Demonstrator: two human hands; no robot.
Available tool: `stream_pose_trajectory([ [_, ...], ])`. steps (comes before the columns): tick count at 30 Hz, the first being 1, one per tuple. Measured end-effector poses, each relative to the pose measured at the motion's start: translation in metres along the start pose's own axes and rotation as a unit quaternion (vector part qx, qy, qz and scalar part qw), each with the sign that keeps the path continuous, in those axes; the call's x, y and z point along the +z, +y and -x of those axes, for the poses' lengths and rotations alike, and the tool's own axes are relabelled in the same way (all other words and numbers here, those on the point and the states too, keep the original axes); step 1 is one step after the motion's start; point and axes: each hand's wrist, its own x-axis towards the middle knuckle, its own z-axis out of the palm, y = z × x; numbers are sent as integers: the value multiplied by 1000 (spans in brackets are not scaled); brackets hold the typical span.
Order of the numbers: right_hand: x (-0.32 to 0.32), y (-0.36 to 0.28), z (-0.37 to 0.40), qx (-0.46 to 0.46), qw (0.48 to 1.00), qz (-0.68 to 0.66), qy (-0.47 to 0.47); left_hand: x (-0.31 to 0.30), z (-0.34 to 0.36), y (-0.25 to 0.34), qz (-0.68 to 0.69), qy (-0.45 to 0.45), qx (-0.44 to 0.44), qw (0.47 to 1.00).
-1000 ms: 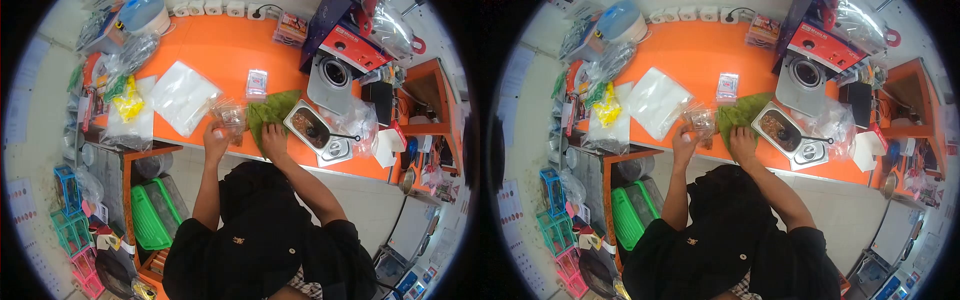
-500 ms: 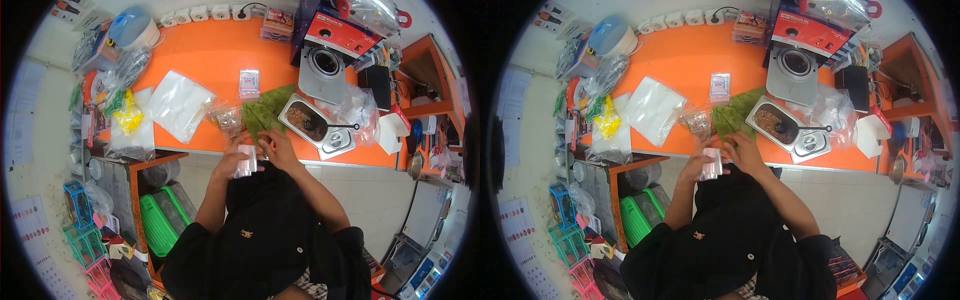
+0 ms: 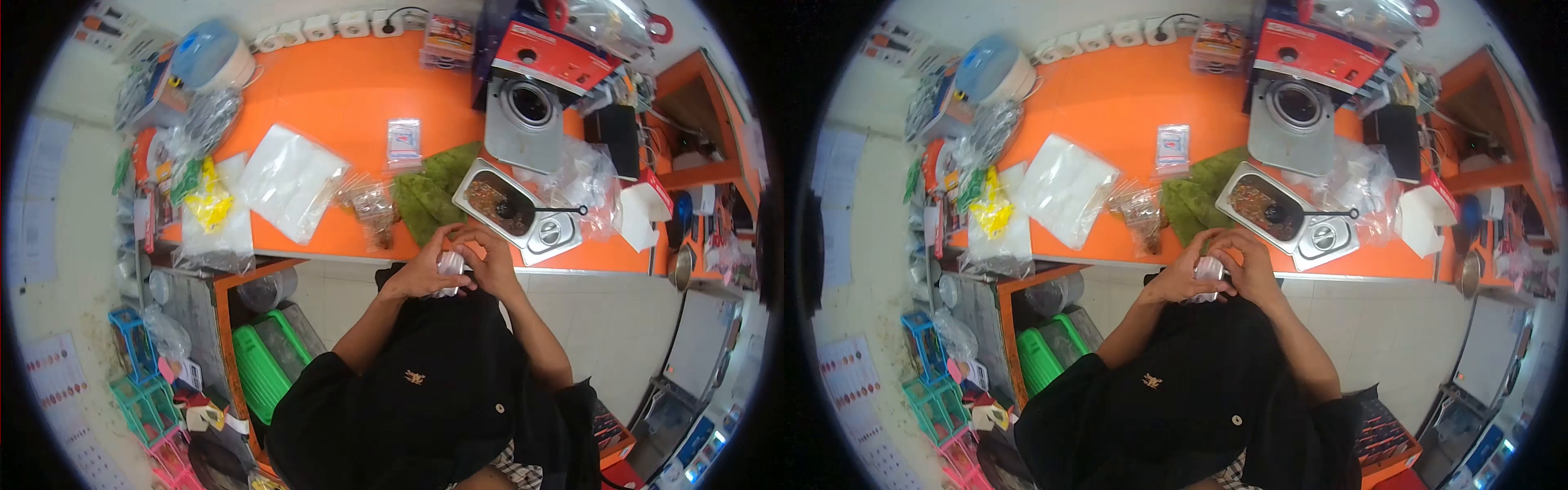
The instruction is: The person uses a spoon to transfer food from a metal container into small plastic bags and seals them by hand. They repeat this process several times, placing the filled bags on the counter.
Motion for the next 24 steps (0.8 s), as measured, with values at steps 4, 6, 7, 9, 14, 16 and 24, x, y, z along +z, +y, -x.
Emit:
stream_pose_trajectory([
  [4,-8,3,4,-12,991,-20,129,7,-6,9,-76,7,-6,997],
  [6,-12,-2,6,-6,976,-89,200,5,-2,14,-104,21,-18,994],
  [7,-21,-8,6,17,971,-60,231,2,-2,14,-135,70,37,988],
  [9,-48,-24,8,-3,986,77,148,-5,-4,13,-164,113,90,976],
  [14,-49,-26,15,-23,990,126,58,10,-14,21,-366,67,106,922],
  [16,-51,-23,15,-36,991,125,25,10,-18,23,-365,51,92,925],
  [24,-31,-42,31,100,986,135,10,12,-28,6,-347,16,126,929],
])
